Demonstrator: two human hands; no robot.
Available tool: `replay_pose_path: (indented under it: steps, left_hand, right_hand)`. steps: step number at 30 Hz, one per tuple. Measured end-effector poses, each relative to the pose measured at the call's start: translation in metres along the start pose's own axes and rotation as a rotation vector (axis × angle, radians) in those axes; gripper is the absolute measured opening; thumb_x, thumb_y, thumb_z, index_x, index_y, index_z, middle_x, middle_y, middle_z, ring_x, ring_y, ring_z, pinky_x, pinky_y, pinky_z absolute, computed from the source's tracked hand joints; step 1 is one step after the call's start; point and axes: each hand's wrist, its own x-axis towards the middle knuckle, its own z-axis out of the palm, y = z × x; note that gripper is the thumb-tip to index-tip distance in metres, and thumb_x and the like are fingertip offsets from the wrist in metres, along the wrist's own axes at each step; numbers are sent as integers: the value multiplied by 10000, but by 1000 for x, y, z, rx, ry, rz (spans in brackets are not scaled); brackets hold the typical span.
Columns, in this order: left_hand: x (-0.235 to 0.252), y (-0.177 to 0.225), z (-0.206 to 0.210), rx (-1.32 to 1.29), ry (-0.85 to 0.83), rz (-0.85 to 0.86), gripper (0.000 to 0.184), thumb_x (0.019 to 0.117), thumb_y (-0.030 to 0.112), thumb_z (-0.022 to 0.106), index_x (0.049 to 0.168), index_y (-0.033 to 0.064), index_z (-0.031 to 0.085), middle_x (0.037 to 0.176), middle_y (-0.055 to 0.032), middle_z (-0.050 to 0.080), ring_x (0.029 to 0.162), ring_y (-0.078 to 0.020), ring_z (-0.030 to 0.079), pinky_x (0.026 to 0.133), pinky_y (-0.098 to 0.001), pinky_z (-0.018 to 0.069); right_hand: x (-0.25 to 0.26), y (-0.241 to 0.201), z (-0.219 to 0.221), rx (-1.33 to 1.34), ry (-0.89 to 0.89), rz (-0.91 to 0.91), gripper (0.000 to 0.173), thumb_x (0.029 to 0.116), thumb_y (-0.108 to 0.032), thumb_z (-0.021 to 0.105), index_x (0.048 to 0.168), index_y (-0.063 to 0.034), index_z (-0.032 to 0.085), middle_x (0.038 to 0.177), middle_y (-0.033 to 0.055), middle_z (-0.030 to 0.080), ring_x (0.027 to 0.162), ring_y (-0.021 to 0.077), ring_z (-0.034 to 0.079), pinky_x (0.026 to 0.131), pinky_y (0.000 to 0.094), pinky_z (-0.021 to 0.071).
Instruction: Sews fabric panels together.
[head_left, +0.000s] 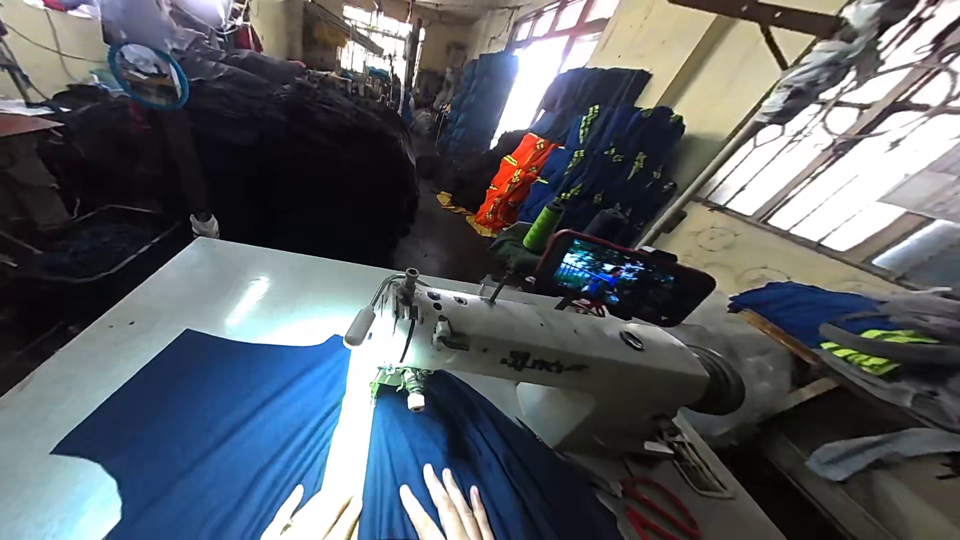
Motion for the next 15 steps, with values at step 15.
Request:
replay_pose_path:
  steps: [15]
  left_hand:
    - [52,-27,-2,114,-50,-14,519,1088,345,339,1582,203,409,1620,-16,423,1519,-225,355,1213,-684,142]
  right_hand:
    - [-8,49,-9,-95,47,57,690,1030,-605,405,1576,-184,434,1641,200,343,1527,430,288,1225,665,205]
